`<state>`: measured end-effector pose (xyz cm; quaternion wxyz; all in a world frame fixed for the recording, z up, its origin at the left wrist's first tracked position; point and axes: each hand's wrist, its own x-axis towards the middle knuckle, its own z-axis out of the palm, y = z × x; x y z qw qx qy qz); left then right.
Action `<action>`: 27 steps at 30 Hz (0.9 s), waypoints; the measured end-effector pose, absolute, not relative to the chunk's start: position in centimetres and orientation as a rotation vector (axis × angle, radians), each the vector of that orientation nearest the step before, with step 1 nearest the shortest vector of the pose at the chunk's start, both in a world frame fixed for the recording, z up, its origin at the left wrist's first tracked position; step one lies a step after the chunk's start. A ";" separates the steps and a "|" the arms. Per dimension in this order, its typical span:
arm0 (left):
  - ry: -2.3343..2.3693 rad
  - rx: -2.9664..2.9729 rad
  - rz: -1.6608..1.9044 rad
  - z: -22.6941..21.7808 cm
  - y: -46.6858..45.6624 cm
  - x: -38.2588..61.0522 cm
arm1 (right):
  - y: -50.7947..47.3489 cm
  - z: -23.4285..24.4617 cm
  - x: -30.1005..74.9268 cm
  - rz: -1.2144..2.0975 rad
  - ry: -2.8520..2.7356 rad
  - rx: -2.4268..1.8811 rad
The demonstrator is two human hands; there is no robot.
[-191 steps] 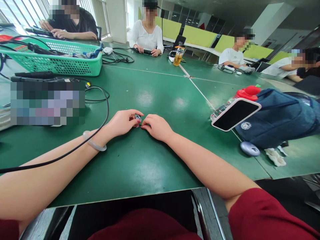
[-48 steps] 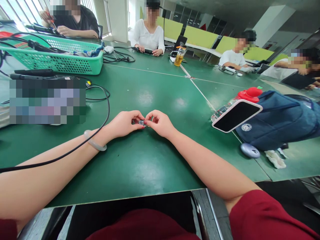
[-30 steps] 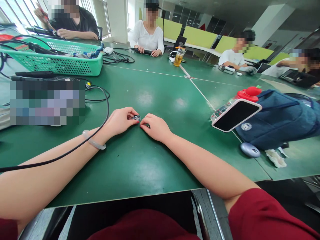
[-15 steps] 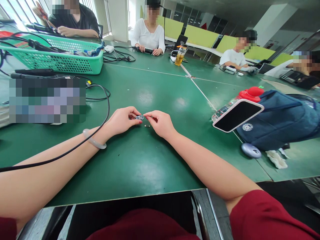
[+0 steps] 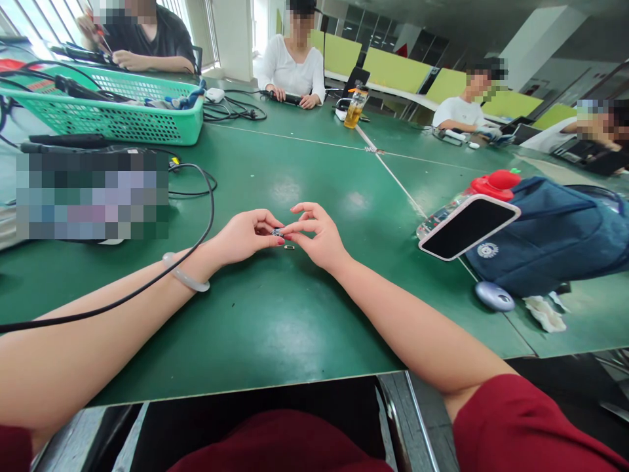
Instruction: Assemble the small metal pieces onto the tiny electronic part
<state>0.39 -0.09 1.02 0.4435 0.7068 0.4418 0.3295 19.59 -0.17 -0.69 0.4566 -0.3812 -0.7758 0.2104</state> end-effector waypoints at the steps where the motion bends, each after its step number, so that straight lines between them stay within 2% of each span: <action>1: 1.090 1.731 0.818 1.0 -0.1 0.4 | -0.2 -0.7 19.6 0.527 -1.908 -0.938; 18: 1.066 1.601 0.841 1.2 0.1 0.2 | -0.1 -0.6 19.9 0.307 -2.008 -0.932; 27: 1.161 1.651 0.841 1.0 0.3 -0.1 | 0.4 -0.6 20.7 0.509 -2.130 -1.137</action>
